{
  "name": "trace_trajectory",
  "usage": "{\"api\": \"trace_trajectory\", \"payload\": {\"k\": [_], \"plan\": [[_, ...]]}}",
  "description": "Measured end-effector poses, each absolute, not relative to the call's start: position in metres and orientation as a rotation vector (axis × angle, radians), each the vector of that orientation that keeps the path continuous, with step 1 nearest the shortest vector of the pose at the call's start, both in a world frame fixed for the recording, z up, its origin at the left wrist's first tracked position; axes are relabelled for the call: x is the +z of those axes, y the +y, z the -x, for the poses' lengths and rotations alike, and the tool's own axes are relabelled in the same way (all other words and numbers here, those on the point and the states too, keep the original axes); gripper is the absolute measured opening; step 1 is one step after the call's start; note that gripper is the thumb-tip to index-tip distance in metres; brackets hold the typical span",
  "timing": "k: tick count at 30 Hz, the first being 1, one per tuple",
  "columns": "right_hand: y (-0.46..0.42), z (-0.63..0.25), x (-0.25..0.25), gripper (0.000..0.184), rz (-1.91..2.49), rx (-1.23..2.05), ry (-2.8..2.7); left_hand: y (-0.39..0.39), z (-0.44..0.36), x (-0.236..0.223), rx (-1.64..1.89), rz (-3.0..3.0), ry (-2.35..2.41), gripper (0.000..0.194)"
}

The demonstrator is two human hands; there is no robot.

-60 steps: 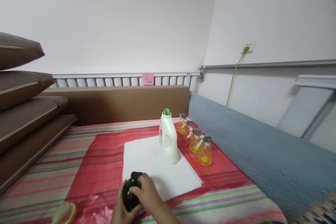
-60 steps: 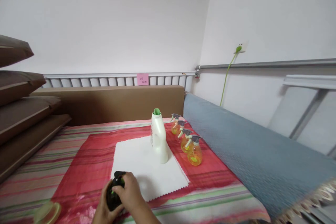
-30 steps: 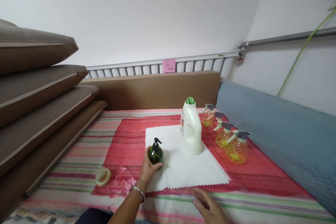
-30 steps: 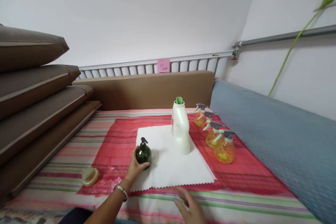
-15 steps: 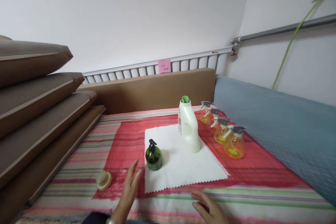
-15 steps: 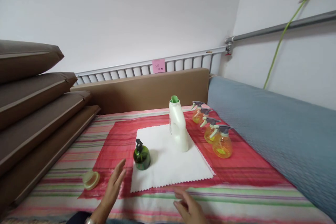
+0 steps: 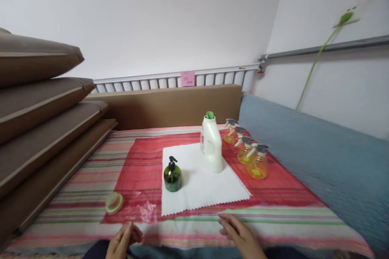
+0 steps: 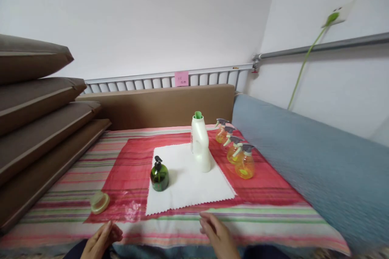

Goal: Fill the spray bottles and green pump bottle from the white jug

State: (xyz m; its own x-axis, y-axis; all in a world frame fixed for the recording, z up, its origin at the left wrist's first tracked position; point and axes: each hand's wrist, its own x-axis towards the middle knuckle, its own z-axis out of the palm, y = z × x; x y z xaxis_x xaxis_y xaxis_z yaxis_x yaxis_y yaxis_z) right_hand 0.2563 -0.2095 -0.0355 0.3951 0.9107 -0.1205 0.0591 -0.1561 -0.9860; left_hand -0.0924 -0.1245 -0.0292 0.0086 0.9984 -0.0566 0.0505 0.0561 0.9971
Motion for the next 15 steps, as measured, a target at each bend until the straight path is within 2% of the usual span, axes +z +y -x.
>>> {"api": "trace_trajectory", "payload": {"k": [5,8,11,15], "plan": [[-0.189,-0.249,0.021,0.060,1.393,0.970,-0.841,-0.114,0.035,0.006,1.107,-1.128,1.036,0.051],[-0.184,-0.240,0.048,0.059,1.311,0.960,-0.856,-0.115,0.012,0.035,1.140,-1.202,0.936,0.055],[-0.179,-0.226,0.065,0.059,1.179,0.998,-0.859,-0.120,-0.003,0.055,1.171,-1.189,0.877,0.058],[-0.162,-0.212,0.073,0.069,1.137,1.061,-0.859,-0.118,-0.019,0.064,1.131,-1.054,0.870,0.064]]}}
